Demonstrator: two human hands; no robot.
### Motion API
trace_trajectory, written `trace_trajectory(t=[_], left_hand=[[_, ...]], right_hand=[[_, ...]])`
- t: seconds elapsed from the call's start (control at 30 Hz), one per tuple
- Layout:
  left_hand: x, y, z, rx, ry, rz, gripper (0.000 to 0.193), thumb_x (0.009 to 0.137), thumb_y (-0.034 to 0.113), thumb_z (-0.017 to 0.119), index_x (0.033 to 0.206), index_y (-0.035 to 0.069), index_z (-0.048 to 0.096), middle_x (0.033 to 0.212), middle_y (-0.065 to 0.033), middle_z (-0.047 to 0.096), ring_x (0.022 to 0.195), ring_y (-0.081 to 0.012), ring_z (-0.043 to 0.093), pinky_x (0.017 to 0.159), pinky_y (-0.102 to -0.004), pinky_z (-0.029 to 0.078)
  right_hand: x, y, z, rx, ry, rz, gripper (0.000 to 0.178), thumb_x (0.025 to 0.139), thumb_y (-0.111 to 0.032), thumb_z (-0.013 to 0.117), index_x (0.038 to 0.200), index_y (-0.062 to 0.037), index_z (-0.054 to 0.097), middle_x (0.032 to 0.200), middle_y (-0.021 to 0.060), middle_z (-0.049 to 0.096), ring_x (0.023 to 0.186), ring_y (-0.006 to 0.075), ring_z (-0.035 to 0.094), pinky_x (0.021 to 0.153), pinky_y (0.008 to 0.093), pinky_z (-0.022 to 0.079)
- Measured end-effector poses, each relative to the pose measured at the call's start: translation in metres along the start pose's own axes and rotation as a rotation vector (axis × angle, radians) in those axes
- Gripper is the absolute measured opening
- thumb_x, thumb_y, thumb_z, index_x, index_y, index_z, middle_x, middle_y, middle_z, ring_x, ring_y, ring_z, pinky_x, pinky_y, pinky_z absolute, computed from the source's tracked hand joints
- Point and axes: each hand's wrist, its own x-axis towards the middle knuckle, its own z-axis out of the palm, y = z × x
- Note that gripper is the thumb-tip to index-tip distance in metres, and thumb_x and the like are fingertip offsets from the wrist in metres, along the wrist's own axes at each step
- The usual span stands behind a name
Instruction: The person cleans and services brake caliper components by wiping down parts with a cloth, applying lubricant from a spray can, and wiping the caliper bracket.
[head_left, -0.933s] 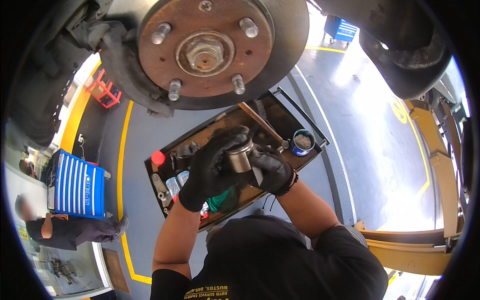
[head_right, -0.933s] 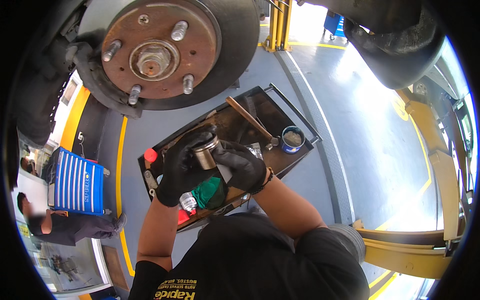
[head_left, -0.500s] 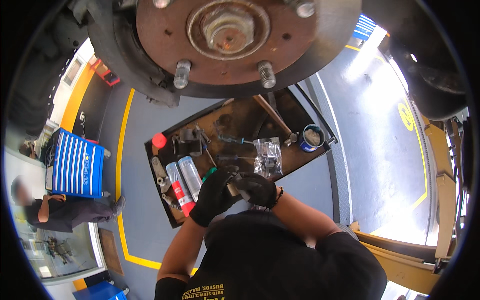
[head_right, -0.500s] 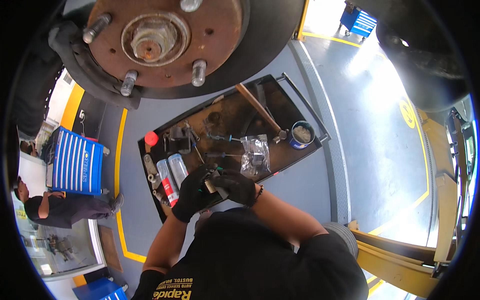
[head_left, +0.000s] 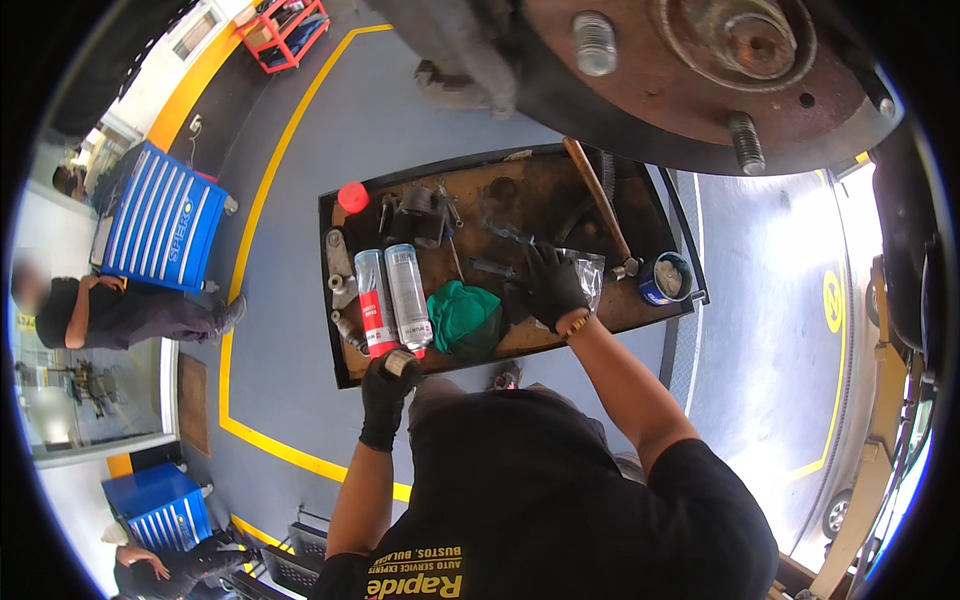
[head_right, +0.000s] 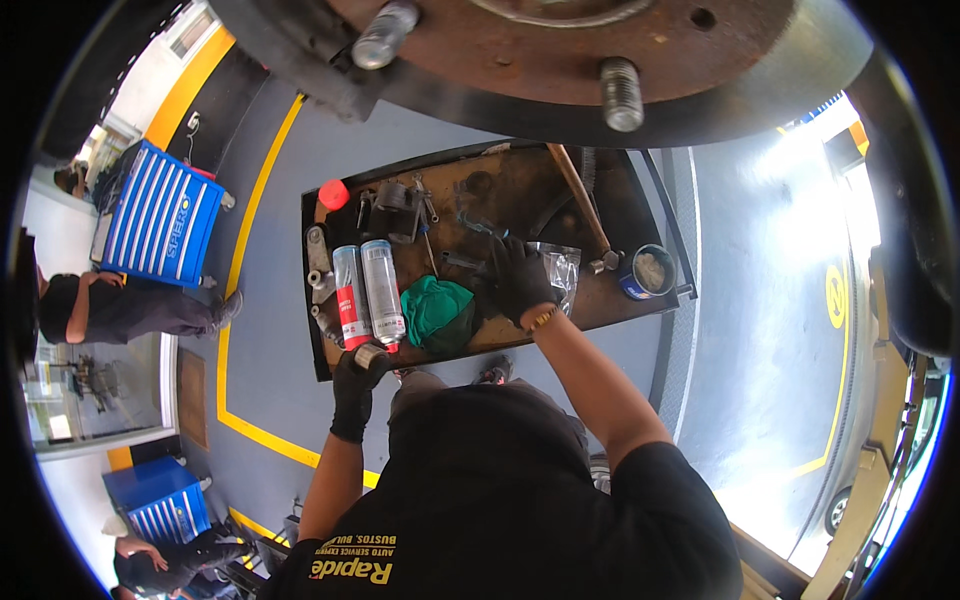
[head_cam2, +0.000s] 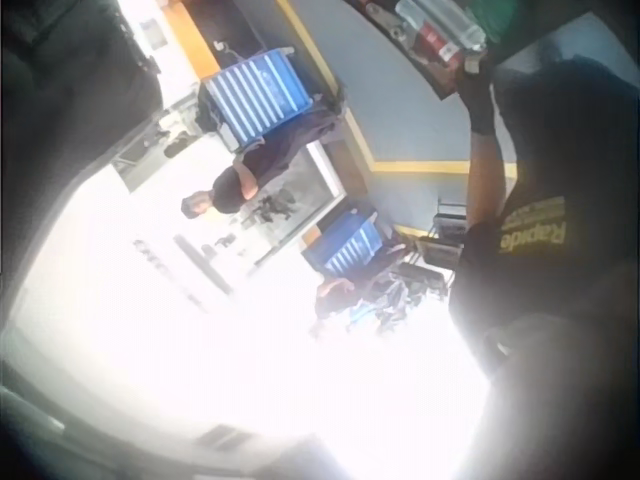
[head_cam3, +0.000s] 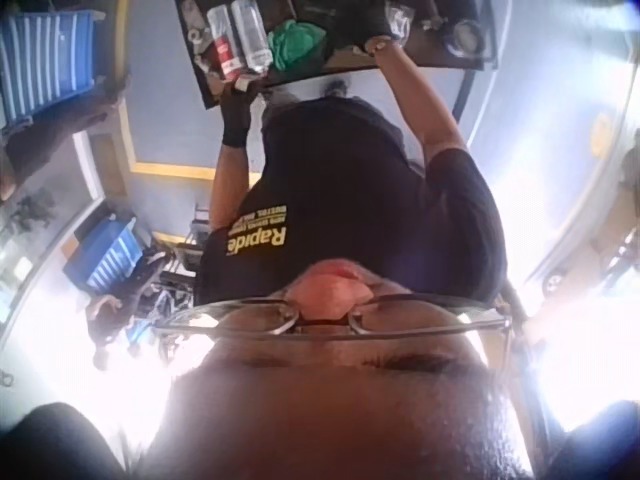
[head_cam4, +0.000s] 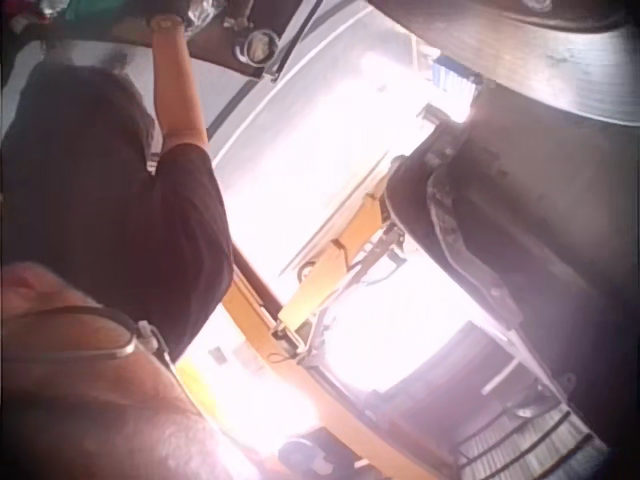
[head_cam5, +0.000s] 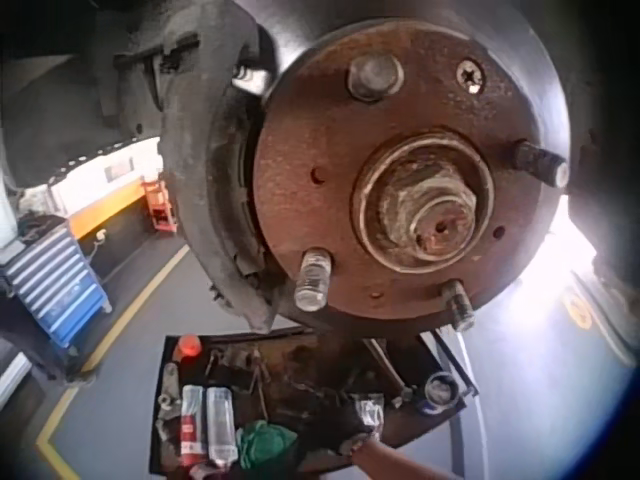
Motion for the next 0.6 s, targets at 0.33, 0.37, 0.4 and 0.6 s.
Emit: trace_trajectory(t=[0.33,0.37,0.4,0.6], left_hand=[[-0.055,-0.014,-0.005,0.184,0.252,-0.158,0.028,0.088,0.02,0.078,0.106,0.001,0.066,0.094,-0.0039,0.069,0.084,-0.0111,0.064,0.076,-0.0272,0.051],[-0.059,-0.023,-0.007,0.182,0.262,-0.166,0.028,0.088,0.02,0.078,0.106,0.001,0.066,0.094,-0.0039,0.069,0.084,-0.0111,0.064,0.076,-0.0272,0.051],[-0.064,-0.034,-0.011,0.117,0.281,-0.19,0.027,0.089,0.021,0.077,0.105,0.002,0.066,0.094,-0.0035,0.069,0.084,-0.0115,0.063,0.076,-0.0271,0.051],[-0.052,-0.016,-0.011,-0.094,0.263,-0.199,0.028,0.088,0.02,0.077,0.106,0.001,0.065,0.092,-0.0037,0.067,0.084,-0.0123,0.062,0.077,-0.0276,0.051]], right_hand=[[0.008,-0.008,0.033,0.036,-0.087,-0.128,0.065,0.078,-0.038,0.074,0.129,-0.0009,0.056,0.129,0.0194,0.056,0.121,0.0384,0.053,0.102,0.0458,0.044],[0.012,-0.014,0.034,-0.113,-0.28,-0.12,0.06,0.08,-0.041,0.072,0.126,-0.0048,0.059,0.13,0.0163,0.056,0.122,0.0368,0.052,0.1,0.0468,0.043],[0.014,-0.027,0.034,-0.258,-0.472,-0.113,0.056,0.081,-0.043,0.07,0.124,-0.0087,0.062,0.13,0.0131,0.056,0.123,0.0353,0.051,0.099,0.0477,0.043],[-0.031,-0.072,0.099,-0.077,0.015,-0.303,0.035,0.082,-0.032,0.067,0.11,-0.0115,0.067,0.116,0.0117,0.06,0.116,0.0319,0.055,0.096,0.0442,0.045]])
